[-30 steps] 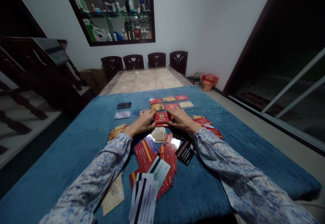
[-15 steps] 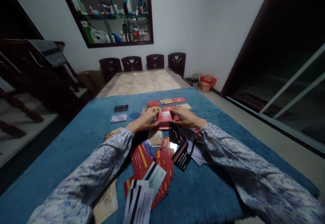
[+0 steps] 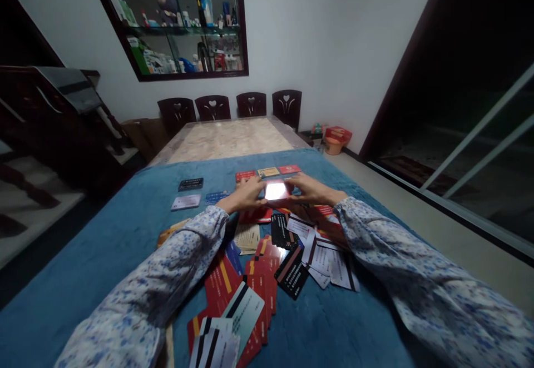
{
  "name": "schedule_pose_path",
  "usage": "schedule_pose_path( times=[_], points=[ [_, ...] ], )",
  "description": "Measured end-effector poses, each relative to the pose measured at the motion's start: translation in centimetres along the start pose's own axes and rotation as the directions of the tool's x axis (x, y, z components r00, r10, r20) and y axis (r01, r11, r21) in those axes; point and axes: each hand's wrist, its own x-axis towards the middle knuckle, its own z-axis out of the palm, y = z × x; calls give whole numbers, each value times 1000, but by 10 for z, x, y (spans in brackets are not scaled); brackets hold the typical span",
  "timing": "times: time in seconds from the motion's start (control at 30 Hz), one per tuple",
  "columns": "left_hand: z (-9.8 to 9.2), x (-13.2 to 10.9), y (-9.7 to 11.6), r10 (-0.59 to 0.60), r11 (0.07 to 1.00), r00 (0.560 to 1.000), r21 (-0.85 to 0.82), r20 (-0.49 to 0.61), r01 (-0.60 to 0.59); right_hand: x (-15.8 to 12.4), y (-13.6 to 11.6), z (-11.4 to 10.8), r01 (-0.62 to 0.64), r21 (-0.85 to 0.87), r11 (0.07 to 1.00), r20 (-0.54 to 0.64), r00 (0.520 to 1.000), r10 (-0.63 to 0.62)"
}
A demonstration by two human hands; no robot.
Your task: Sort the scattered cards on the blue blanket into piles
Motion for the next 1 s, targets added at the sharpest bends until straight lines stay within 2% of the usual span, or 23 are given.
schedule_pose_path(
  times=[0.17,0.37,0.73,1.0],
  points=[
    [2,18,1,-15,1000,1000,-8,-6,15,1,13,-8,27,19,999,51,998,-28],
    [2,39,3,-16,1000,1000,23,-5,16,9,35,-13,-29,-54,998,71,997,33],
    [6,79,-4,-43,997,999,56,10,43,22,67,-20,-56,-131,990,93,993,68],
    [3,106,-1,-67,992,996,111,64,60,31,96,-20,-61,-146,987,125,989,79]
  ],
)
